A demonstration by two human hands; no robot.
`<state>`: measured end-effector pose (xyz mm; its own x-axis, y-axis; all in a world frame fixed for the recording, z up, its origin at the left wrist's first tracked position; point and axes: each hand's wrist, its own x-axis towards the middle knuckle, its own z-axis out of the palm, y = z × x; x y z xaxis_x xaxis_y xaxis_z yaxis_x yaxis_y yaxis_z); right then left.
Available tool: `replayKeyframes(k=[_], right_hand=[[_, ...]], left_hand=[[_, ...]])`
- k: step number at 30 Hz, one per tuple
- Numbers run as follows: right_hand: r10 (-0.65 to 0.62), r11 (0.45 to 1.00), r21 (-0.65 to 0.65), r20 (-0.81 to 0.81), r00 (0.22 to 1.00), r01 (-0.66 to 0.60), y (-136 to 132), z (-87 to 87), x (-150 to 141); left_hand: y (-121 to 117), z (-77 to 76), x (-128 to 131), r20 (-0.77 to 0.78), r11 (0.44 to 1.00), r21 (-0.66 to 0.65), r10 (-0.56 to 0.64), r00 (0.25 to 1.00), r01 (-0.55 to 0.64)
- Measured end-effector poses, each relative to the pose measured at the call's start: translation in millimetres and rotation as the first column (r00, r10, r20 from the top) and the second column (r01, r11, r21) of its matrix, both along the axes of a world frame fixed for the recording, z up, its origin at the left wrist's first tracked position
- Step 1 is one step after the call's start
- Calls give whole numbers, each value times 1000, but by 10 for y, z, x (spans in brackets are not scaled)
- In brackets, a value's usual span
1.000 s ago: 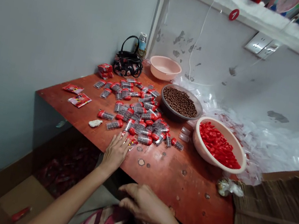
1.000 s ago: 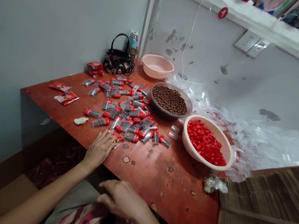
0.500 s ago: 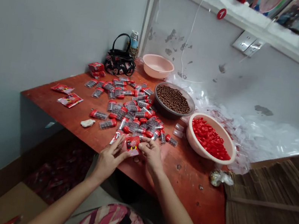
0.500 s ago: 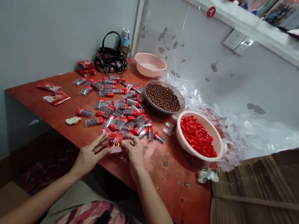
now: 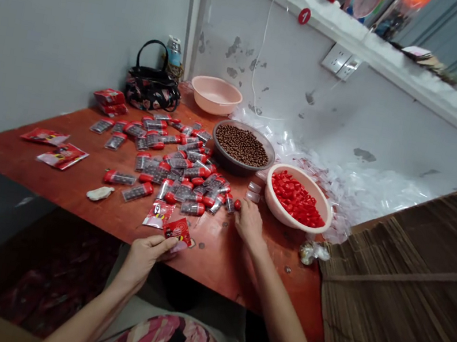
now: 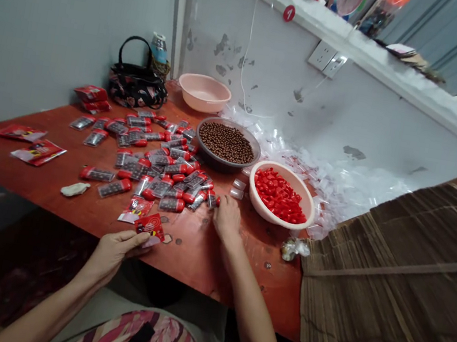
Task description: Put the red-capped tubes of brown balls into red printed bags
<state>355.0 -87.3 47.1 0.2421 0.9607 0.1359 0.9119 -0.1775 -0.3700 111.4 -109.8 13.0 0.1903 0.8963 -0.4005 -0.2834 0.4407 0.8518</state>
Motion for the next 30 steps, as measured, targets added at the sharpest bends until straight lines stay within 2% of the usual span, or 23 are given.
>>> replayKeyframes(k=[3,7,8,10,11,12,13,14,15,16,18,23,30], right_hand=[[-2,998,-65,67,998,7,84,-6,236],[-4,998,-62,28,1000,6,38,-13,282],[-4,999,-48,2,1000,4,-19,-7,242],[1,1000,-13,-161,987,-3,-197,1,91],[-3,1000,23,-371,929,13,-313,-1,-16],[1,1000,14,-602,799,9,-439,-7,-140],[4,1000,-8,-762,647,-16,-568,-17,-274],[3,999,-22,-860,510,-42,-689,-30,-411],[1,997,-28,-914,405,-67,-795,-44,-542],[1,998,-22,-941,338,-65,-880,-57,-661],[8,999,-6,-964,267,-50,-977,-79,-837],[0,999,8,-965,262,31,-956,-107,-931],[26,1000,25,-968,249,-9,-932,-158,-882]], left_hand=[[4,37,54,98,995,-80,-55,994,63],[31,100,128,168,989,-144,2,986,22],[39,111,148,184,988,-156,17,983,12],[56,122,193,219,983,-182,52,974,-11],[64,121,220,242,980,-195,75,967,-27],[72,116,249,267,977,-208,101,958,-44],[80,108,280,294,974,-221,123,948,-58],[87,99,313,319,970,-231,142,937,-68],[94,90,347,340,968,-239,158,927,-77],[99,81,380,355,967,-241,169,919,-85],[103,71,440,373,966,-238,187,909,-100],[69,102,520,393,976,-211,138,909,-57],[-13,182,495,331,998,-41,-30,943,46]])
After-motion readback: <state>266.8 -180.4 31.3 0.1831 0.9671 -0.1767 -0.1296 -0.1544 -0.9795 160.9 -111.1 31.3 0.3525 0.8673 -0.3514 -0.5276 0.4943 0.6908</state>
